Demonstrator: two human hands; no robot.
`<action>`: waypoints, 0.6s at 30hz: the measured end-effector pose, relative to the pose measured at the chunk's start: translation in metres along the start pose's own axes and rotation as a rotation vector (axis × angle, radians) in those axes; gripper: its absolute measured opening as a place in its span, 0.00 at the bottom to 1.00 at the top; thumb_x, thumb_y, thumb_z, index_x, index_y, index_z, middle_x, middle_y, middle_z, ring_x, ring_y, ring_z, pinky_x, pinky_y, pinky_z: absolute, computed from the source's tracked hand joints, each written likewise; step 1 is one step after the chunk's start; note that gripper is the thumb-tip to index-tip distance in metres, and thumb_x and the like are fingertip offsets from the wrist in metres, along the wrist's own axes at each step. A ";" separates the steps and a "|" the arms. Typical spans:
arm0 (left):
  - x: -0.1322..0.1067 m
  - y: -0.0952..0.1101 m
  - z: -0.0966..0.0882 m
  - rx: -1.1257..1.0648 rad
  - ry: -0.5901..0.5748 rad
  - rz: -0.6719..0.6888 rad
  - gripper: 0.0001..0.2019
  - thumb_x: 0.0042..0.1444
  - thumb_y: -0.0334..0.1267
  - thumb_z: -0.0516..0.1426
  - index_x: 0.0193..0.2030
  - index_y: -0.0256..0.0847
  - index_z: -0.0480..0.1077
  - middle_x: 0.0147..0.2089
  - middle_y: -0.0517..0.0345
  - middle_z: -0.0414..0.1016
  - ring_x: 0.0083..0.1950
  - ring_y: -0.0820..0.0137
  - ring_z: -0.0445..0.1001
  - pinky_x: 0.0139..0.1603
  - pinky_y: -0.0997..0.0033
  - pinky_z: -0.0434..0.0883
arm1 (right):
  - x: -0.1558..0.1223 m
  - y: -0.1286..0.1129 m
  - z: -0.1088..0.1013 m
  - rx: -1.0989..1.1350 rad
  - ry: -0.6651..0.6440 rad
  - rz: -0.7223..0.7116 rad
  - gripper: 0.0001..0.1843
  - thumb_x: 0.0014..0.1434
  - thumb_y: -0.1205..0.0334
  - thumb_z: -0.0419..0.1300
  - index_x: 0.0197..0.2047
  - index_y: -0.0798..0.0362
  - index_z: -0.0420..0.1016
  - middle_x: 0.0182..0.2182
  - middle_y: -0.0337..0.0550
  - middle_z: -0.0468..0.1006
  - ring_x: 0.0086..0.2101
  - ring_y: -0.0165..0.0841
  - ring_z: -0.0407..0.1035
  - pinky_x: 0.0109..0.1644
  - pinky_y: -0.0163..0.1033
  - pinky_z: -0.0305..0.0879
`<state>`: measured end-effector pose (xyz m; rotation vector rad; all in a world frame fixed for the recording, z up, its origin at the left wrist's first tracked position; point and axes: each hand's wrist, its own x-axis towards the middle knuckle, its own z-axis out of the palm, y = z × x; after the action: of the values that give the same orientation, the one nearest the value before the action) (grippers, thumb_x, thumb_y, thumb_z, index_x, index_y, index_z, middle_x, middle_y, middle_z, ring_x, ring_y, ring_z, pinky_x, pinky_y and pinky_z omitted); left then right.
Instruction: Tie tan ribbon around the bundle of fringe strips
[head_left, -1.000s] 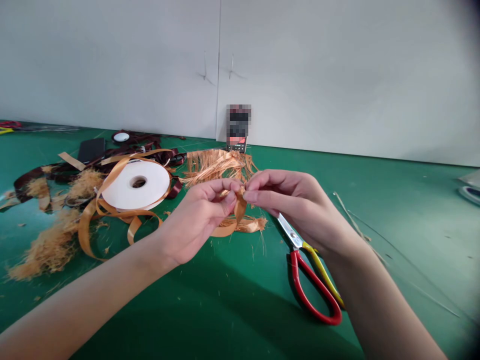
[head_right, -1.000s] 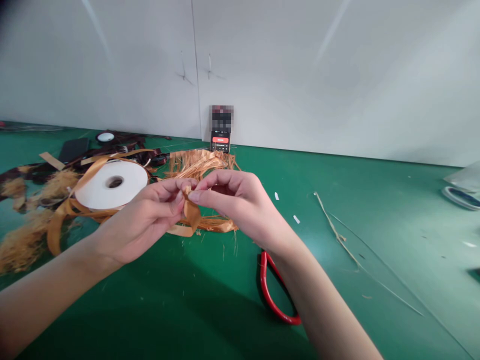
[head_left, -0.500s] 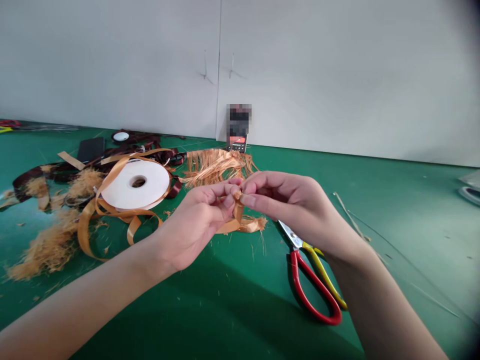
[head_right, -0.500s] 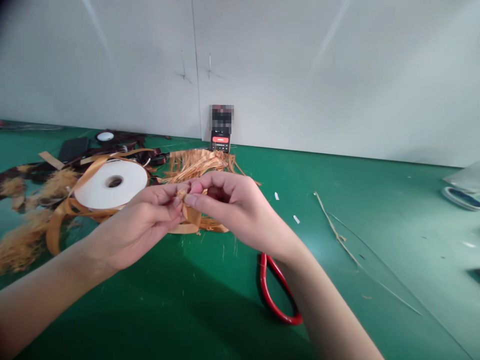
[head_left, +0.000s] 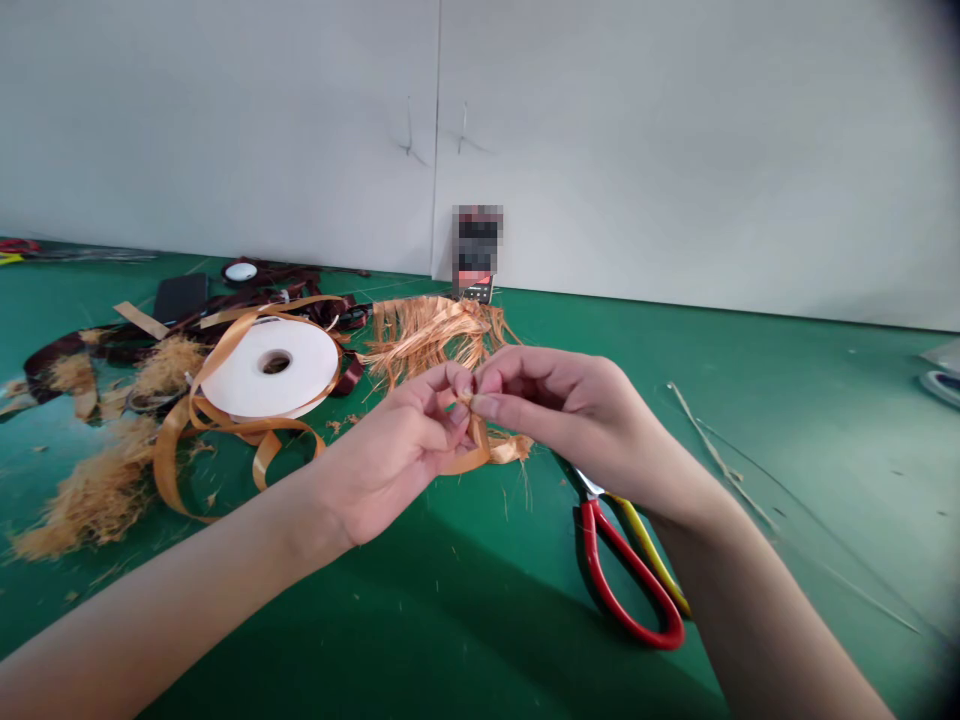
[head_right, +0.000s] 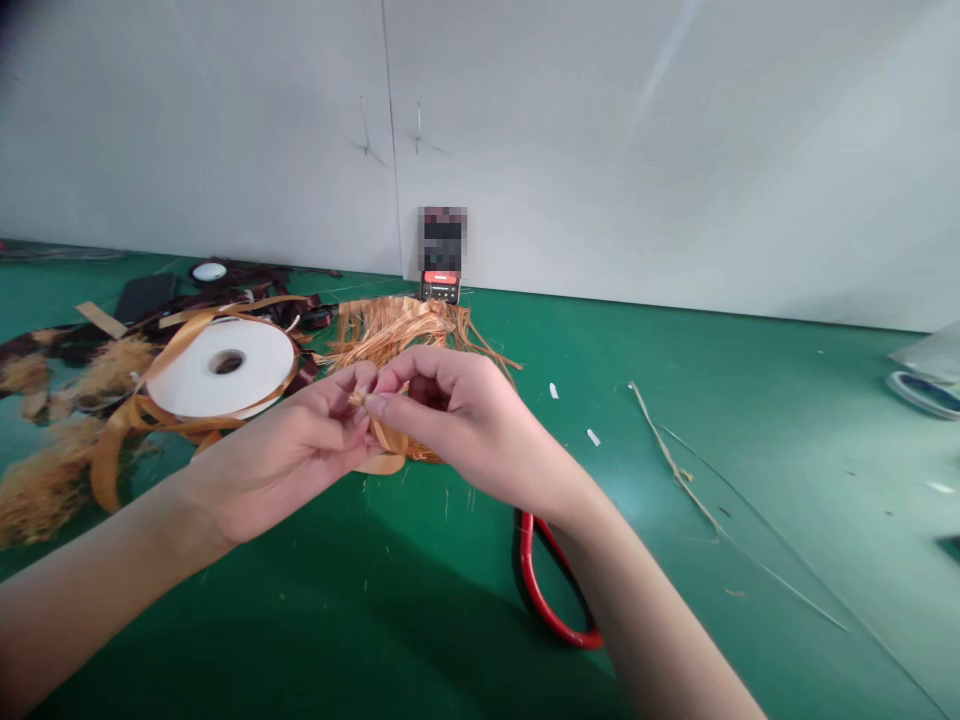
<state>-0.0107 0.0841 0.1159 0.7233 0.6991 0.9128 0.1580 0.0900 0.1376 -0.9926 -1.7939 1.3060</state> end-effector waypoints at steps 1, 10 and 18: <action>0.000 0.001 0.000 -0.024 -0.001 0.015 0.15 0.36 0.13 0.51 0.24 0.39 0.63 0.28 0.64 0.61 0.33 0.77 0.62 0.35 0.80 0.64 | 0.001 0.002 0.001 -0.002 -0.009 0.003 0.08 0.60 0.58 0.62 0.34 0.54 0.74 0.32 0.39 0.73 0.32 0.27 0.64 0.34 0.34 0.61; 0.001 0.005 0.002 0.112 0.135 0.138 0.07 0.56 0.24 0.59 0.39 0.39 0.72 0.38 0.62 0.71 0.43 0.77 0.70 0.46 0.79 0.67 | 0.006 0.007 0.001 -0.005 0.130 0.077 0.13 0.58 0.52 0.63 0.35 0.54 0.72 0.24 0.34 0.65 0.23 0.23 0.53 0.23 0.33 0.47; -0.001 0.007 0.000 0.397 0.233 0.313 0.15 0.50 0.35 0.66 0.44 0.41 0.70 0.40 0.61 0.75 0.47 0.70 0.72 0.47 0.73 0.68 | 0.003 0.001 -0.011 0.000 0.200 0.065 0.14 0.61 0.52 0.60 0.37 0.56 0.74 0.26 0.36 0.71 0.23 0.22 0.58 0.25 0.32 0.55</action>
<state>-0.0142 0.0862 0.1214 1.1110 1.0080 1.1720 0.1666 0.0980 0.1398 -1.1474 -1.6230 1.1994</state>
